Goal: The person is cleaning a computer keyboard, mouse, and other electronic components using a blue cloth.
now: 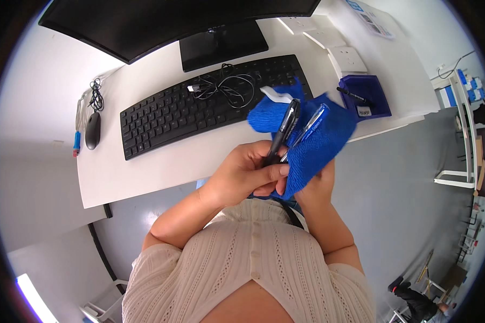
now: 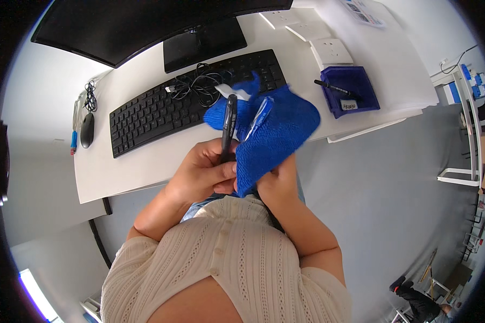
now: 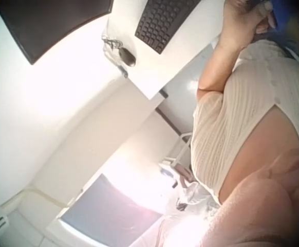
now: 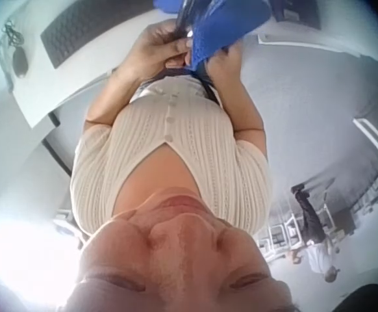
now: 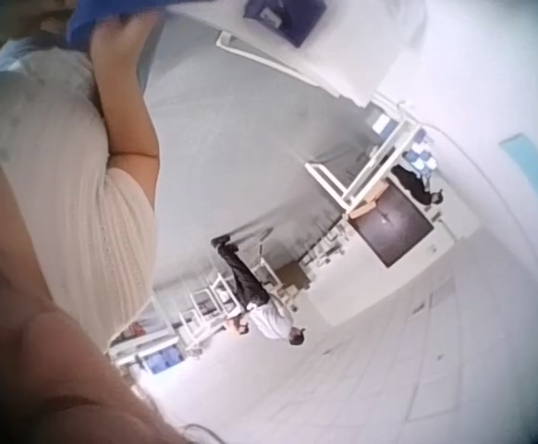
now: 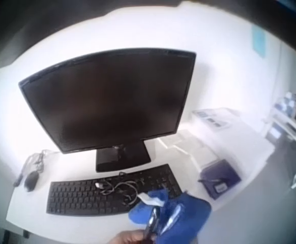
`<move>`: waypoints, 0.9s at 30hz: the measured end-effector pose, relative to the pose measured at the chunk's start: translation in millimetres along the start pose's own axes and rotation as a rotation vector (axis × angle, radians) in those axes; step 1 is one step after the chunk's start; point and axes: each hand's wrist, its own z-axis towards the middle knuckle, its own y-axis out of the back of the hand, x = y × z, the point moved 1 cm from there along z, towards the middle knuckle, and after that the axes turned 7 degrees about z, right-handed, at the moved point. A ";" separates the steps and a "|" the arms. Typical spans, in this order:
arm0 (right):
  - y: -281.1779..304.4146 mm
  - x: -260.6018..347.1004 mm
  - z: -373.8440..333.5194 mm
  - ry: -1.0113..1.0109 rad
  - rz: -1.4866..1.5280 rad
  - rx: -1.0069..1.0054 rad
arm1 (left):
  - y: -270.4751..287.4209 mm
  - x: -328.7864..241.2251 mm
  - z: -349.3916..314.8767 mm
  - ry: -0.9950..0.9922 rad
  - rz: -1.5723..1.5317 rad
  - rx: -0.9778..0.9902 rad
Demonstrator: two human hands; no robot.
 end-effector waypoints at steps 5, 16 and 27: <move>-5.5 -11.1 2.4 -0.309 0.436 -0.121 | -1.1 8.3 2.7 0.045 0.094 -0.205; -7.9 -3.5 41.5 0.009 0.002 -0.226 | -1.3 25.3 0.4 -0.136 0.675 -0.446; -14.8 -15.7 49.9 -0.174 0.288 -0.282 | -4.0 17.5 -0.1 0.032 0.437 -0.533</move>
